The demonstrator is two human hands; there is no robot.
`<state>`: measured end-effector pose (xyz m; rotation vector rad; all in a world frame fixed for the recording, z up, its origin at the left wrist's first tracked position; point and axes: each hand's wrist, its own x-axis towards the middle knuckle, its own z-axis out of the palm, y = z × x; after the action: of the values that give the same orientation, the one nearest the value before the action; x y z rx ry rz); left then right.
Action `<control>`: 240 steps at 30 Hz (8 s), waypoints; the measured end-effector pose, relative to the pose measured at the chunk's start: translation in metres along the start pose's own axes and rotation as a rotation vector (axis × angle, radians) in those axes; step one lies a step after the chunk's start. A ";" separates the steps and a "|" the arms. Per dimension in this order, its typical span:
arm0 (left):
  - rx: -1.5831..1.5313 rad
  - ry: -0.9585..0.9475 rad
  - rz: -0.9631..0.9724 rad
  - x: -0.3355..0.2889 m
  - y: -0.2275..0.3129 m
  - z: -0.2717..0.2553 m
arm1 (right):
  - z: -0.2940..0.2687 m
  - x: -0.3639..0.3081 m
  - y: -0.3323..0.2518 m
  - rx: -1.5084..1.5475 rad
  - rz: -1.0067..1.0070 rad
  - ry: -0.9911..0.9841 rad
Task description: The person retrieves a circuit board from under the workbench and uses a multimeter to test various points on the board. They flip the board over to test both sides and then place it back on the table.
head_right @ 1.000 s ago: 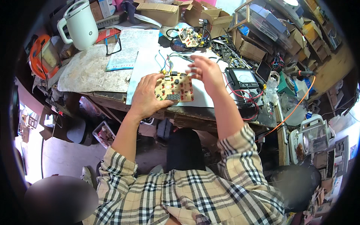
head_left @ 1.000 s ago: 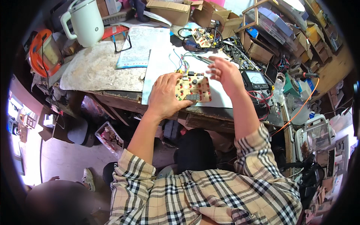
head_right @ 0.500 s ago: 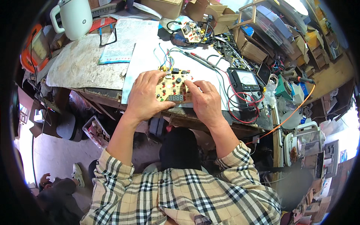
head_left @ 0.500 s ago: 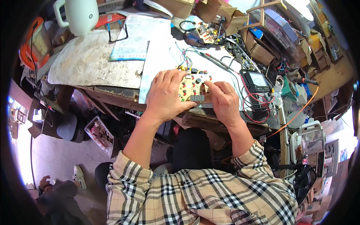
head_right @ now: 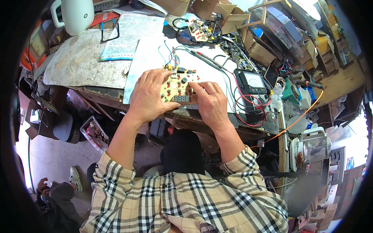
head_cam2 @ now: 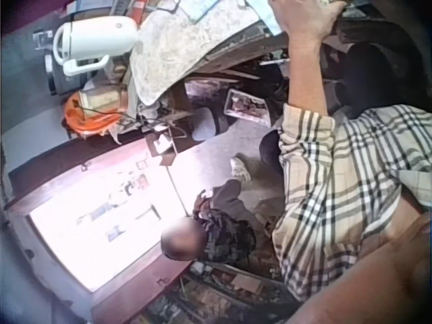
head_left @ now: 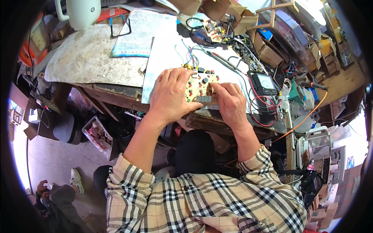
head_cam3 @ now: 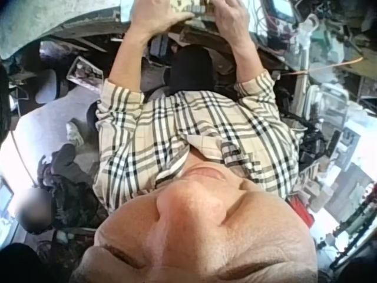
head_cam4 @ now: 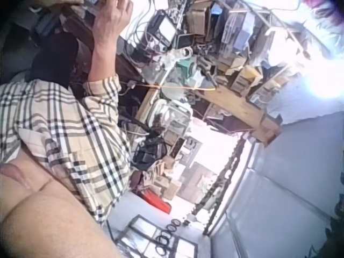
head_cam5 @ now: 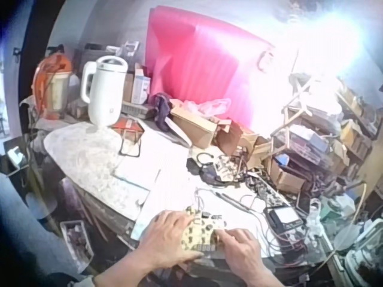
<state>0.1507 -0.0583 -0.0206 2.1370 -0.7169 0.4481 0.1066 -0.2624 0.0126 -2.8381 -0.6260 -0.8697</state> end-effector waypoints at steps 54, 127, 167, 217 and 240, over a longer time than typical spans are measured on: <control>0.006 -0.014 -0.041 0.001 0.008 0.000 | -0.005 -0.014 0.008 -0.091 0.055 0.190; 0.274 -1.011 -0.855 -0.290 -0.147 0.088 | 0.045 -0.004 0.040 -0.123 0.197 0.125; -0.181 -0.748 -0.886 -0.302 -0.127 0.122 | 0.148 -0.108 -0.091 0.369 -0.207 -1.206; -1.479 0.539 -1.064 -0.244 -0.102 0.042 | 0.172 -0.085 -0.127 2.039 0.998 -1.103; -1.130 0.405 -0.822 -0.190 -0.013 0.038 | 0.115 -0.141 -0.041 1.677 0.543 -0.627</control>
<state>0.0142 -0.0186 -0.1526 1.0406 0.1886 -0.0223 0.0422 -0.2502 -0.1621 -1.4175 -0.2768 0.5383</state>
